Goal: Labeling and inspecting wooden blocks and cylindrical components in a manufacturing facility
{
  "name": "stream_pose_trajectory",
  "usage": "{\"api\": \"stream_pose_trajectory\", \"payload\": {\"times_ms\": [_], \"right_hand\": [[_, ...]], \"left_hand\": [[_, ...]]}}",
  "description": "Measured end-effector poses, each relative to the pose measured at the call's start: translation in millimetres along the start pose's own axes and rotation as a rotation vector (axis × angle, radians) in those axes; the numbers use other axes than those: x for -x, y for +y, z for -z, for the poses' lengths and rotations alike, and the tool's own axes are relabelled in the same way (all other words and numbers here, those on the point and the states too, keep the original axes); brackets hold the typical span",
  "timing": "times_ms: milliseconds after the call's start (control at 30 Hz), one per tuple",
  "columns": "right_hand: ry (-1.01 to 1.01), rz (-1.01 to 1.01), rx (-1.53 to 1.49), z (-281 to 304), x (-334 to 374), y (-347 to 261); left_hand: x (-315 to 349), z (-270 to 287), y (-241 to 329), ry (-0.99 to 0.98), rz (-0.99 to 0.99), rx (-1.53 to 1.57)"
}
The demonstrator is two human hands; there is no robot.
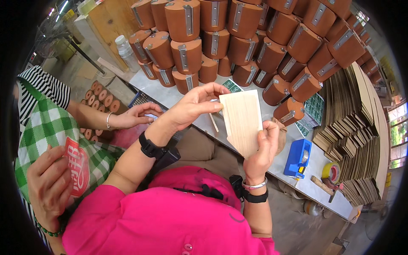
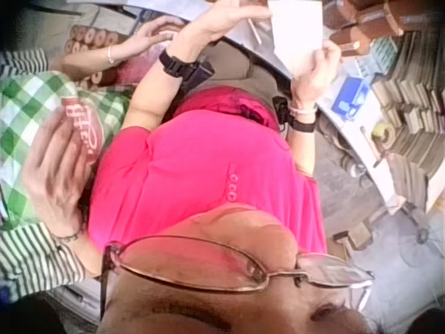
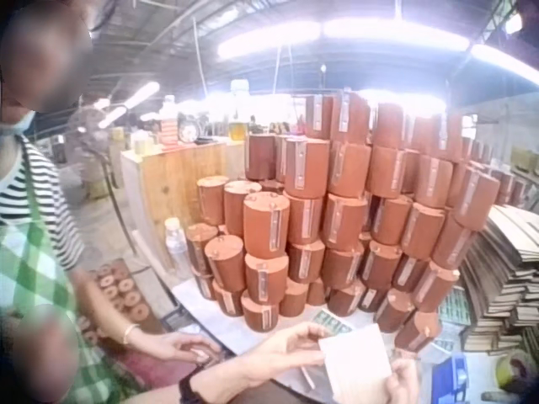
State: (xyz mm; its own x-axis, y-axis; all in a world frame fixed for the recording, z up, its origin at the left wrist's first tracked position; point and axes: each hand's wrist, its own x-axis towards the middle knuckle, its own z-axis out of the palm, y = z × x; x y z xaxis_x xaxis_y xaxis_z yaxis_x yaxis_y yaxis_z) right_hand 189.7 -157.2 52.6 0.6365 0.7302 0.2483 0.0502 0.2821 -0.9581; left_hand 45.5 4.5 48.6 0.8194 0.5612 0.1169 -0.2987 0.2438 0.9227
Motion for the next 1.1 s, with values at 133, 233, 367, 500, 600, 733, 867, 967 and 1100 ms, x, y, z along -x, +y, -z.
{"api": "stream_pose_trajectory", "payload": {"times_ms": [133,233,367,500,600,733,867,967,1100], "right_hand": [[-0.026,0.019,0.043,-7.3,2.7,0.7],[-0.100,-0.034,-0.058,-7.2,8.6,-3.0],[-0.403,-0.254,-0.249,-6.7,18.5,-6.9],[-0.560,-0.319,-0.235,-6.6,23.4,-4.7],[-0.627,-0.282,-0.271,-6.2,24.0,-5.9],[-0.701,-0.166,-0.193,-4.8,26.1,-16.0],[-0.672,-0.142,-0.045,-1.9,23.9,-29.2],[-0.486,0.005,0.249,8.4,8.7,-40.1],[-0.395,0.201,0.791,23.4,-16.7,-47.9]], "left_hand": [[-0.9,12.6,-12.9,-0.029,0.016,0.102],[3.7,17.7,-17.7,-0.038,-0.011,0.134],[9.7,16.5,-16.8,-0.159,-0.127,0.149],[20.7,16.8,-13.2,-0.235,0.034,0.231],[27.4,16.6,-9.3,-0.253,-0.023,0.178],[36.6,10.4,-6.9,-0.235,-0.092,0.177],[41.3,17.0,-4.0,-0.222,-0.158,0.085],[37.9,37.5,-1.2,-0.146,-0.213,-0.045],[27.7,54.0,-13.9,0.006,-0.164,-0.766]]}}
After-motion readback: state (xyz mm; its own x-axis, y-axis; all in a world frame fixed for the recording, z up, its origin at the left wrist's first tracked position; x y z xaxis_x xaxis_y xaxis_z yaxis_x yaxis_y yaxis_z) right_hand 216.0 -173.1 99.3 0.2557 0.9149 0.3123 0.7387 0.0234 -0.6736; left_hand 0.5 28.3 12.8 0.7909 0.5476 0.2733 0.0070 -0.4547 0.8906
